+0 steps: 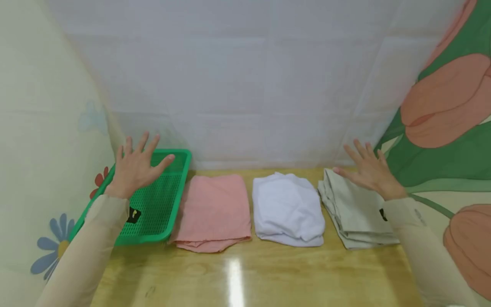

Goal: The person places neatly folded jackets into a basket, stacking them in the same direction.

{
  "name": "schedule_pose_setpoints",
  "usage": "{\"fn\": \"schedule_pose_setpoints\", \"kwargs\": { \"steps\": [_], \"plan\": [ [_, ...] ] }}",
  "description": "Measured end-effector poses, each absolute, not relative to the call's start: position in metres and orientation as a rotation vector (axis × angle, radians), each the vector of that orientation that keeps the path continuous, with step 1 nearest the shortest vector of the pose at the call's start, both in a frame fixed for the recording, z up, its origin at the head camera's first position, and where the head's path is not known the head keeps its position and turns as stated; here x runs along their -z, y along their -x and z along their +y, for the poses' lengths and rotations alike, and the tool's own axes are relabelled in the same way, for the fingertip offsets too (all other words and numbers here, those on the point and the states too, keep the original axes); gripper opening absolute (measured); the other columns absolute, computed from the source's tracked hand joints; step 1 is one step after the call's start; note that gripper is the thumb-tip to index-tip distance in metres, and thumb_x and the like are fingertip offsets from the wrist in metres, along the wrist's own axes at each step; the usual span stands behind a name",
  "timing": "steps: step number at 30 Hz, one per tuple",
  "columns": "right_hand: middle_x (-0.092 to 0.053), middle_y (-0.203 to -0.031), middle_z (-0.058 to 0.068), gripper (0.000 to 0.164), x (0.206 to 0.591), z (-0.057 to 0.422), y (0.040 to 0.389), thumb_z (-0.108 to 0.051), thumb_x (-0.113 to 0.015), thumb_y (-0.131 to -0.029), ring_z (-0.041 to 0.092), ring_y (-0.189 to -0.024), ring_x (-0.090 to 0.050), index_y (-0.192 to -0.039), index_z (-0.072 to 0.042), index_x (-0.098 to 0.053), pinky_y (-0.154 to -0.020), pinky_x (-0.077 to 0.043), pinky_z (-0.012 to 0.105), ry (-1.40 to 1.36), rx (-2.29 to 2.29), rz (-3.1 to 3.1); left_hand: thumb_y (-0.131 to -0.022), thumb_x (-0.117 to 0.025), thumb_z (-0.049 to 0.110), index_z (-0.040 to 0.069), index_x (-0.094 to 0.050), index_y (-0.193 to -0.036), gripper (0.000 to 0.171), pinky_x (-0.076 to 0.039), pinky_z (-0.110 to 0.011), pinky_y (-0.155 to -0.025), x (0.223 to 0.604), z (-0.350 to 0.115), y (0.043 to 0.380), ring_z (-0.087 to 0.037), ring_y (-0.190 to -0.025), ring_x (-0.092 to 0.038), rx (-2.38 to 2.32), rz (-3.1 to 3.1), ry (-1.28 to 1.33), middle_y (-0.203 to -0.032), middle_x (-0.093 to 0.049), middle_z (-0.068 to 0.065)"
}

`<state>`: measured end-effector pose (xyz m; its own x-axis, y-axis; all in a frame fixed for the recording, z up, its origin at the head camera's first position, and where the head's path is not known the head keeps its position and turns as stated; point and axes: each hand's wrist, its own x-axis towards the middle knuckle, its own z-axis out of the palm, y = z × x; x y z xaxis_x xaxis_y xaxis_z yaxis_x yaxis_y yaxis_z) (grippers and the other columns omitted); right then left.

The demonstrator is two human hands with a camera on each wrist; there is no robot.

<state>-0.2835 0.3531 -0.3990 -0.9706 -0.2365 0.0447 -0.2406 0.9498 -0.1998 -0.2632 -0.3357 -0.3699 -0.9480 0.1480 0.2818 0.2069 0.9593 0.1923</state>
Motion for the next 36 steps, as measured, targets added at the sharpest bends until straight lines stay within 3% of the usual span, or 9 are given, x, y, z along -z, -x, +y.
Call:
{"fn": "schedule_pose_setpoints", "kwargs": {
  "steps": [11, 22, 36],
  "plan": [
    [0.006, -0.180, 0.018, 0.100, 0.402, 0.346, 0.277, -0.071, -0.055, -0.100, 0.056, -0.161, 0.003, -0.174, -0.021, -0.009, -0.121, 0.001, 0.082, -0.388, -0.349, -3.045, -0.103, -0.048, 0.071, 0.021, -0.017, -0.173, 0.092, 0.000, -0.084, -0.119, 0.375, -0.342, 0.255, -0.067, -0.156, 0.001, 0.353, -2.842, 0.220, -0.180, -0.009, -0.018],
    [-0.006, -0.178, 0.023, 0.097, 0.420, 0.335, 0.272, -0.063, -0.062, -0.101, 0.059, -0.160, -0.005, -0.173, -0.017, -0.016, -0.122, -0.010, 0.079, -0.468, -0.448, -2.985, -0.102, -0.049, 0.072, 0.020, -0.015, -0.173, 0.094, -0.004, -0.084, -0.118, 0.381, -0.342, 0.248, -0.068, -0.155, -0.004, 0.307, -2.854, 0.210, -0.178, -0.016, -0.021],
    [-0.013, -0.178, 0.022, 0.097, 0.425, 0.316, 0.265, -0.060, -0.065, -0.100, 0.057, -0.160, -0.011, -0.173, -0.020, -0.015, -0.117, -0.017, 0.084, -0.552, -0.562, -2.999, -0.098, -0.058, 0.072, 0.011, -0.037, -0.167, 0.094, -0.023, -0.082, -0.114, 0.396, -0.321, 0.230, -0.066, -0.150, -0.026, 0.288, -2.791, 0.200, -0.169, -0.035, -0.027]
  ]
}}
